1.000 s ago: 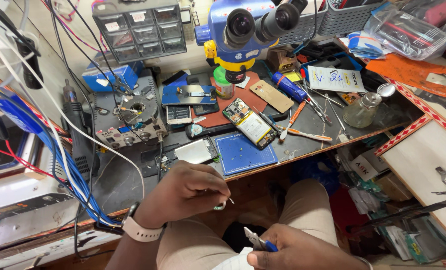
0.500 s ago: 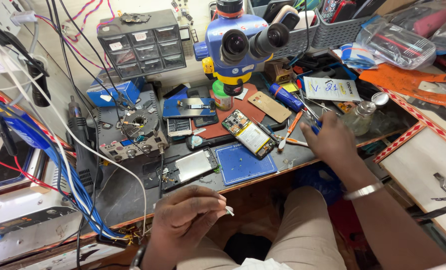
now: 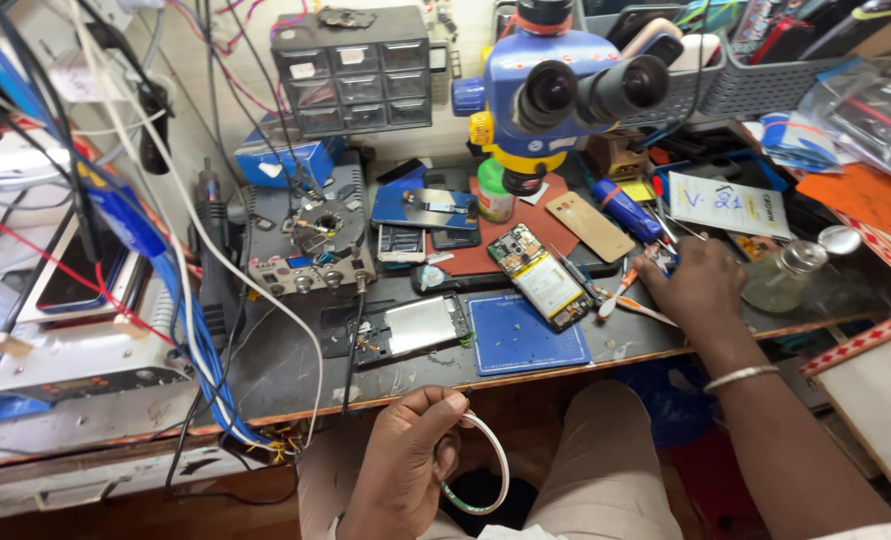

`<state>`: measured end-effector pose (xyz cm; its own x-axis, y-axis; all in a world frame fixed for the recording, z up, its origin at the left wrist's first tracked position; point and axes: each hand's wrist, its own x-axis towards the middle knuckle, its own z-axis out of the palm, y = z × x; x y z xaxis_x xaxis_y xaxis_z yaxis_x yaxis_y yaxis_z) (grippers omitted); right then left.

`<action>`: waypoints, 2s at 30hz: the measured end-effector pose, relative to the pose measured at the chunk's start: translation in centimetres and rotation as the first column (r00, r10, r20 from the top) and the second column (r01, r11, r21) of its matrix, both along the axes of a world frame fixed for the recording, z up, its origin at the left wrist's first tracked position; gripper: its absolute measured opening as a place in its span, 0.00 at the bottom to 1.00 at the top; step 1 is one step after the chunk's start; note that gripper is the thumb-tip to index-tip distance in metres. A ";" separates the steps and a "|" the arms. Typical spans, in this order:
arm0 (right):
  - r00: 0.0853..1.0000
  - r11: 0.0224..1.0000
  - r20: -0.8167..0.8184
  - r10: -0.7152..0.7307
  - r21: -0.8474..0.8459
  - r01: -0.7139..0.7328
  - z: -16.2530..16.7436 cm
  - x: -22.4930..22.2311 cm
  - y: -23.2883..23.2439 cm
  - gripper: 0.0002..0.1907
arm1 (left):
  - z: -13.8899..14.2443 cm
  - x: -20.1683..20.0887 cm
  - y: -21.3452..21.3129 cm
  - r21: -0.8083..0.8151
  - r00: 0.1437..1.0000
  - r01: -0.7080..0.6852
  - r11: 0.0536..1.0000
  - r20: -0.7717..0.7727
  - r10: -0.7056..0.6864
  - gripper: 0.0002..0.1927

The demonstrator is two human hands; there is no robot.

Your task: The person works on a smartphone at a repair bench. They pick up the phone, use a thin metal tool to pry along its edge, separate the back cover, handle the exposed battery and internal components, then press the phone's screen and buttons while checking it.

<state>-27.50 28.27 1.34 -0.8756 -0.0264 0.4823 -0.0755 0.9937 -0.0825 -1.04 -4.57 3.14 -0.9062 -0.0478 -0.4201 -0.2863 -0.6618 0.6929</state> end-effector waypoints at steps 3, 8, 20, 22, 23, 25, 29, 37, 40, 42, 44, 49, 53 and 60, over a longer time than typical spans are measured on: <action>0.976 0.983 -0.171 0.132 -0.108 -0.151 2.1 3.6 -1.5 0.31 | 0.1 0.3 0.2 -0.010 0.999 -0.034 0.999 -0.004 0.034 0.06; 0.901 0.749 0.276 0.334 -0.658 -0.077 4.3 14.8 -6.3 0.19 | 0.1 0.9 0.9 -0.142 0.995 -0.045 0.989 -0.091 0.033 0.07; 0.410 0.207 0.224 0.884 -0.975 0.086 6.4 22.5 -11.7 0.09 | 1.9 3.9 3.2 -0.442 0.982 -0.063 0.895 -0.185 -0.022 0.08; 0.402 0.194 0.206 0.892 -0.978 0.072 6.2 22.6 -11.5 0.08 | 1.8 4.1 3.2 -0.477 0.979 -0.070 0.876 -0.202 -0.032 0.08; 0.401 0.200 0.212 0.891 -0.977 0.070 6.1 22.6 -11.4 0.08 | 1.8 4.2 3.3 -0.493 0.975 -0.077 0.867 -0.218 -0.037 0.08; 0.399 0.213 0.221 0.890 -0.975 0.065 5.8 22.7 -11.3 0.08 | 1.6 4.3 3.4 -0.494 0.972 -0.079 0.866 -0.232 -0.044 0.08; 0.367 0.149 0.156 0.917 -0.988 0.048 5.5 22.7 -11.2 0.07 | 1.5 4.4 3.3 -0.382 0.971 -0.033 0.923 -0.231 -0.061 0.08; 0.437 0.081 0.097 0.894 -0.995 0.055 4.9 23.5 -11.5 0.08 | 1.0 4.5 3.4 -0.046 0.992 0.005 0.999 -0.123 -0.011 0.07; 0.481 0.143 0.104 0.870 -0.989 -0.046 5.1 24.1 -11.5 0.07 | 0.5 4.4 3.7 -0.056 0.993 -0.026 0.998 -0.117 0.019 0.06; 0.506 0.169 0.093 0.857 -0.980 -0.107 5.1 24.3 -11.4 0.07 | 0.3 4.4 3.8 -0.070 0.991 -0.048 0.996 -0.125 0.039 0.06; 0.508 0.174 0.078 0.858 -0.974 -0.143 5.2 24.5 -11.2 0.07 | 0.2 4.4 3.9 -0.129 0.987 -0.067 0.989 -0.151 0.047 0.07; 0.431 0.018 -0.022 0.902 -0.996 -0.090 5.3 24.1 -11.3 0.09 | 1.2 4.7 4.0 -0.452 0.945 -0.177 0.874 -0.327 0.022 0.07; 0.512 0.280 0.028 0.858 -0.863 -0.421 6.1 23.5 -10.4 0.10 | 2.8 5.7 3.9 -0.727 0.893 -0.361 0.584 -0.449 -0.006 0.05; 0.363 0.090 0.114 0.925 -0.992 0.083 5.4 23.2 -10.7 0.13 | 4.5 6.1 4.6 -0.687 0.683 -0.727 0.000 -0.723 -0.098 0.07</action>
